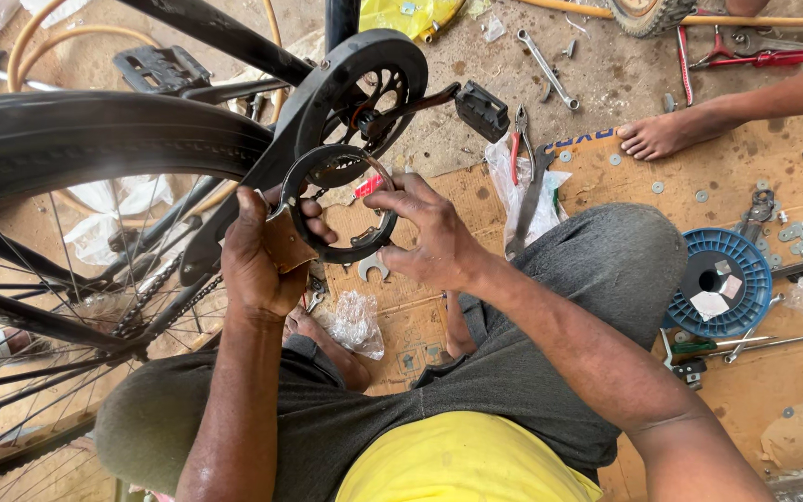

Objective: The person repairs a bicycle lock by handling the circular metal housing, using pliers to pull at internal components, and applying a liquid from a small bottle to the mechanism while sitting next to an upside-down bicycle.

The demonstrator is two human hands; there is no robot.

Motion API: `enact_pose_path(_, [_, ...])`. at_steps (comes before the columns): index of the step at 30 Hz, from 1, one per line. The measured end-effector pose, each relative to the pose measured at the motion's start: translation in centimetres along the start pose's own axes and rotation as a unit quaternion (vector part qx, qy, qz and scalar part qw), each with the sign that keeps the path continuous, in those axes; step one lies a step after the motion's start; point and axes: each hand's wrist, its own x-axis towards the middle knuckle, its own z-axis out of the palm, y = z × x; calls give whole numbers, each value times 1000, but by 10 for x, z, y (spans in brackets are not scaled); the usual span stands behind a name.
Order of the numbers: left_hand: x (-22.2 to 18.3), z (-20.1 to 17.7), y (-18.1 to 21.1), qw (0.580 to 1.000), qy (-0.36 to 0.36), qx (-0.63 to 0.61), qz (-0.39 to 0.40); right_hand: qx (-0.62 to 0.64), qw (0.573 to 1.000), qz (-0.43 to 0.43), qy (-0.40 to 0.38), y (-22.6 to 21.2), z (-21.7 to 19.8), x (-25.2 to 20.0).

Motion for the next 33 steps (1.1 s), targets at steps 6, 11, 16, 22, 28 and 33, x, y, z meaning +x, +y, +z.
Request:
enact_pose_path(6, [4,3,-13,961,82,251,77,433,876,207,50,9,-8,-5])
enact_pose_path(11, [9,10,-26,687,-39,605,401,516,822,219,102,-5,-18,-2])
enact_pose_path(16, [-5,9,-51,782,-198,534,254,615,750,218,108,-27,-43,6])
enact_pose_path(22, [-6,1,-54,948,-135,279,65,65,984,20,166,7,-144,-39])
enact_pose_path(28, [1,-3,-70,913,-48,361,186,127,877,329,328,242,-168,-76])
enact_pose_path(33, [6,-3,-64,928,48,337,150,-233,872,359,237,339,-35,-90])
